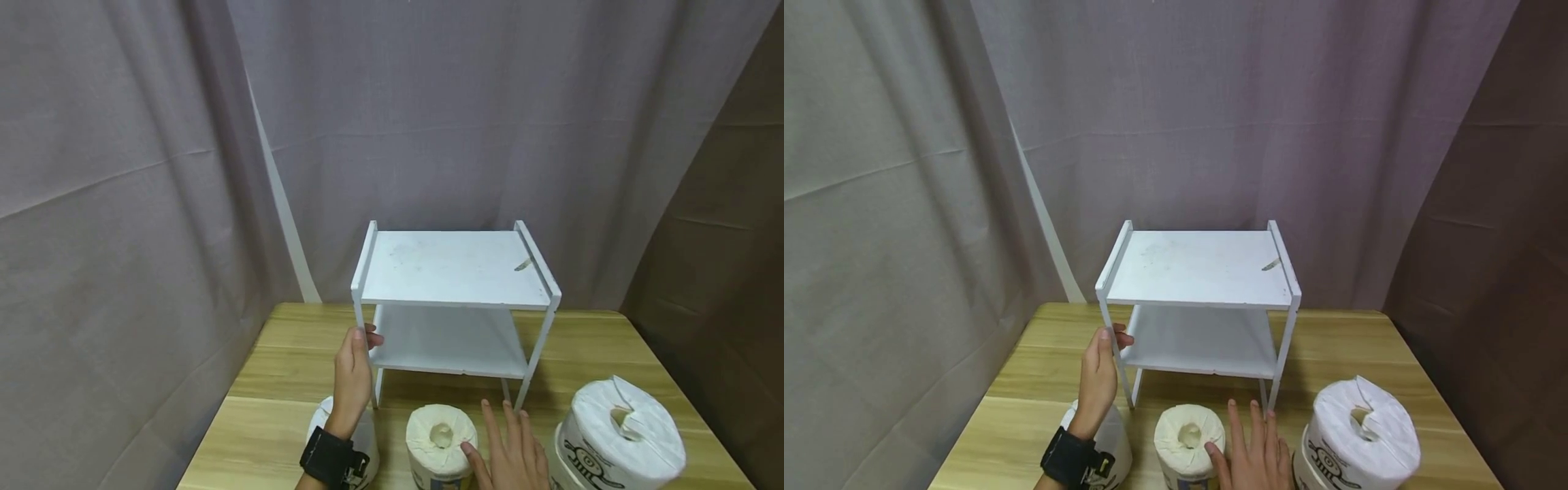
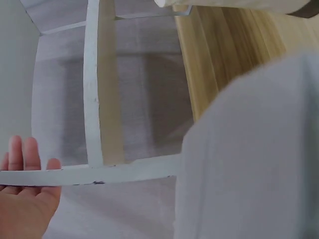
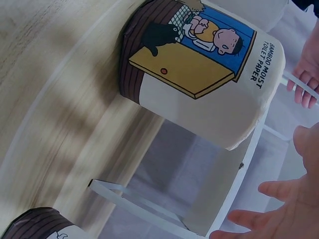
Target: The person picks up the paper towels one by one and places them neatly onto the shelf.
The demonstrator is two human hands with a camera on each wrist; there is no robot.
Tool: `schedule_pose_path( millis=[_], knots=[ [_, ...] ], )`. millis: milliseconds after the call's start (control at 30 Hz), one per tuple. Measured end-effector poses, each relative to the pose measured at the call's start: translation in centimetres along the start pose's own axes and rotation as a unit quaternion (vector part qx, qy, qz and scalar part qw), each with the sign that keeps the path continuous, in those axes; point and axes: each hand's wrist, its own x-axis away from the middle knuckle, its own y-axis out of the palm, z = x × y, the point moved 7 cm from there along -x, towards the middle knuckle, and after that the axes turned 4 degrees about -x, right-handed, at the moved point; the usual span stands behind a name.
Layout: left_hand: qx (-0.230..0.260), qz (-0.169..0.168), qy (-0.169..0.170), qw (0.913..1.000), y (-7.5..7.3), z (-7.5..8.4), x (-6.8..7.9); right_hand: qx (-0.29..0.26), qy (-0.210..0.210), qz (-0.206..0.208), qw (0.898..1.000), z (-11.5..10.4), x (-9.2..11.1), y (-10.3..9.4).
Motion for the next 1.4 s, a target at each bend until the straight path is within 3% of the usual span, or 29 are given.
schedule_pose_path(
  millis=[300,700,1000,1267,1400],
  knots=[
    [0.047,0.019,-0.011,0.9986,0.2,-1.0,-0.3,0.000,0.013,-0.018,1.000,0.1,0.0,0.0],
    [0.073,0.026,0.015,0.9969,0.8,-1.8,-0.7,-0.022,-0.045,0.017,0.999,-0.6,-0.5,-1.0],
    [0.077,0.026,0.001,0.9967,1.1,-2.1,-0.9,-0.033,-0.055,-0.022,0.998,-1.2,-1.0,-1.7],
    [0.066,0.029,-0.011,0.9973,1.3,-2.3,-0.7,-0.047,-0.094,0.039,0.994,-1.4,-1.5,-3.1],
    [0.056,0.028,-0.007,0.9980,1.3,-2.2,-0.9,-0.048,-0.094,0.053,0.993,-1.3,-2.0,-4.0]
  ],
)
